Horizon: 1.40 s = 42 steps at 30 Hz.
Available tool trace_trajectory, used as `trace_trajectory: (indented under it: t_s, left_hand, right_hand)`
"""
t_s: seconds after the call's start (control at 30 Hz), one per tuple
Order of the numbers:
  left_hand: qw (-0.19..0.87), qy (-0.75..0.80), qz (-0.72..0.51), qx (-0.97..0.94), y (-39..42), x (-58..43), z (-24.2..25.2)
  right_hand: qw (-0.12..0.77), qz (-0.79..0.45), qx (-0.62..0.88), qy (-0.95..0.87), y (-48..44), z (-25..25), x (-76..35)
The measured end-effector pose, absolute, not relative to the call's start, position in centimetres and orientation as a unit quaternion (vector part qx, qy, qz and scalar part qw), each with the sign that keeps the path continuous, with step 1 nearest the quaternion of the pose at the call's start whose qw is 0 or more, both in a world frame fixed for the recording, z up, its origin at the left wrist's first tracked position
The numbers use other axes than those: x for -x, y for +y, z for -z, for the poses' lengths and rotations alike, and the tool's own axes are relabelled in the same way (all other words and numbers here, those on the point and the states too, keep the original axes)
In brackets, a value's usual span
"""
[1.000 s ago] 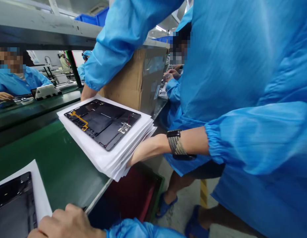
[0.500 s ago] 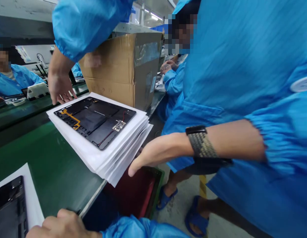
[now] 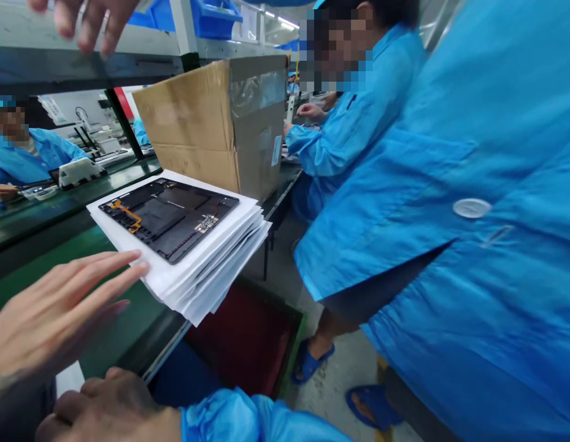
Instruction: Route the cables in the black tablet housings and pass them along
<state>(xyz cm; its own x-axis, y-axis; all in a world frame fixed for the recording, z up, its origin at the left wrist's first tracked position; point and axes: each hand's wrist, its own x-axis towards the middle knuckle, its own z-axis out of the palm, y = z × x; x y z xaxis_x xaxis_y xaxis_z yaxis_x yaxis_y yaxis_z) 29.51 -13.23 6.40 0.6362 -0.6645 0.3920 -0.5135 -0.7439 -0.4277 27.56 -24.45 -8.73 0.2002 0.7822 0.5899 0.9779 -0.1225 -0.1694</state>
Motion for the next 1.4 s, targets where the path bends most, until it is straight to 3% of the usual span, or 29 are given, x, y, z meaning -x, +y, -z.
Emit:
trace_trajectory:
  t_s: [0.17, 0.23, 0.33, 0.47, 0.77, 0.93, 1.1, 1.4]
  left_hand:
    - [0.135, 0.398, 0.235, 0.876, -14.2, -28.2, -4.2]
    - [0.076, 0.291, 0.235, 0.924, -12.3, -25.6, -3.2]
    - [-0.099, -0.005, 0.244, 0.965, -8.4, -19.9, -2.5]
    - [-0.369, -0.370, 0.228, 0.821, -5.4, -11.2, -2.4]
    - [-0.555, -0.463, 0.199, 0.662, -6.0, -6.9, -0.6]
    - [-0.573, -0.444, 0.192, 0.662, -4.9, -8.3, 0.5]
    - [-0.496, -0.422, 0.215, 0.728, -4.0, -10.5, 0.0]
    - [-0.268, -0.340, 0.372, 0.821, 3.7, -9.6, -11.4]
  right_hand:
    - [0.296, 0.156, 0.706, -0.624, -25.2, 8.1, -28.0]
    - [0.301, 0.131, 0.705, -0.629, -25.6, 7.8, -28.0]
    - [0.294, 0.116, 0.701, -0.639, -25.7, 7.7, -28.4]
    - [0.290, 0.167, 0.688, -0.643, -25.0, 8.2, -28.7]
    - [0.293, 0.161, 0.705, -0.625, -24.5, 8.5, -28.6]
    - [0.291, 0.171, 0.719, -0.608, -24.1, 8.5, -27.9]
    - [0.300, 0.176, 0.706, -0.617, -24.0, 8.5, -28.1]
    - [0.266, 0.151, 0.682, -0.665, -21.1, 7.6, -30.1]
